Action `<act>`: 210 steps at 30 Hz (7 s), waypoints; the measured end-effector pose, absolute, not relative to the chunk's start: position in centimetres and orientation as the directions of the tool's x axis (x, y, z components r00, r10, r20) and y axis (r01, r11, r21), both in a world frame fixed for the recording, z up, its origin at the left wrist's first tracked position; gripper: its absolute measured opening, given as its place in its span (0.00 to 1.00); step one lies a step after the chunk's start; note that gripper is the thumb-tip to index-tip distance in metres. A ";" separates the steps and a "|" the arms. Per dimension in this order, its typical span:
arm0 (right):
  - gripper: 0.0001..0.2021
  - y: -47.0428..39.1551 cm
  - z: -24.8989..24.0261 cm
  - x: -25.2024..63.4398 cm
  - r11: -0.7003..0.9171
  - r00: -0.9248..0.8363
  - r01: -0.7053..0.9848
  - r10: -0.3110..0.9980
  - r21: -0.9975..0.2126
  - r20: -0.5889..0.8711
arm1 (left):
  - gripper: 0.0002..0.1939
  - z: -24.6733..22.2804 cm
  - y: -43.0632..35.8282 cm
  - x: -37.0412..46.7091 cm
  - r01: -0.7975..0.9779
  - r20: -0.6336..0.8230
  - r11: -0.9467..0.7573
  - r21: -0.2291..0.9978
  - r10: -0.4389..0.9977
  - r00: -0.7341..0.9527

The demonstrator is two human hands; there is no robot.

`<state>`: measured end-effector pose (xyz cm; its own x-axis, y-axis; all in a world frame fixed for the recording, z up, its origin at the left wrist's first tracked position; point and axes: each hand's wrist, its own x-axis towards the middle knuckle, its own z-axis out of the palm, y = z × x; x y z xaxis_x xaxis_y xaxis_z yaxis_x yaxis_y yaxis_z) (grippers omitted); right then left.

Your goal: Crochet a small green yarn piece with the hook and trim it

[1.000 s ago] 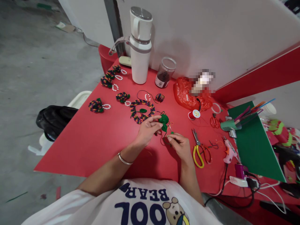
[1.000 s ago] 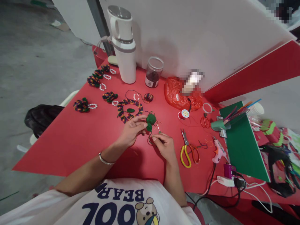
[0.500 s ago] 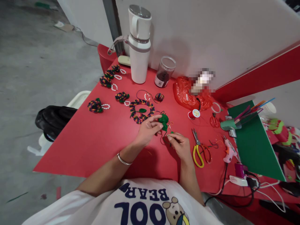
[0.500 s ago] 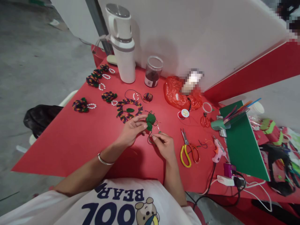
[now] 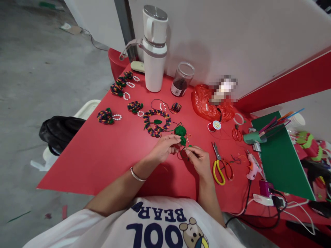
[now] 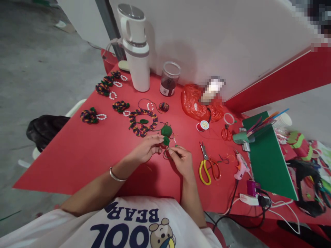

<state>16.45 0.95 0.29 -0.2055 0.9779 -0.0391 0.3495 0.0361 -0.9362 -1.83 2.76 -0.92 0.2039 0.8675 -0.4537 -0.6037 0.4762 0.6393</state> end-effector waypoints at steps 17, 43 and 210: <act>0.11 0.7 0.2 16.3 -0.026 -0.178 0.338 0.980 -0.941 -0.091 | 0.17 -1.3 2.8 -1.5 -0.597 -0.403 0.383 0.705 0.909 0.108; 0.14 0.8 -0.1 15.7 -0.125 -0.113 0.259 0.981 -0.958 -0.159 | 0.20 -1.6 2.3 -0.9 -0.486 -0.387 0.417 0.768 0.907 0.167; 0.16 0.7 -1.6 14.0 -0.137 0.018 0.212 0.991 -0.968 -0.136 | 0.13 -1.6 2.4 -0.5 -0.433 -0.397 0.394 0.811 0.914 0.087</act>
<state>14.01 0.65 -1.58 0.0182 0.9905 -0.1362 0.2121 -0.1370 -0.9676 -0.46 2.41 -1.59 0.0871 0.9136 -0.3972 -0.4328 0.3939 0.8109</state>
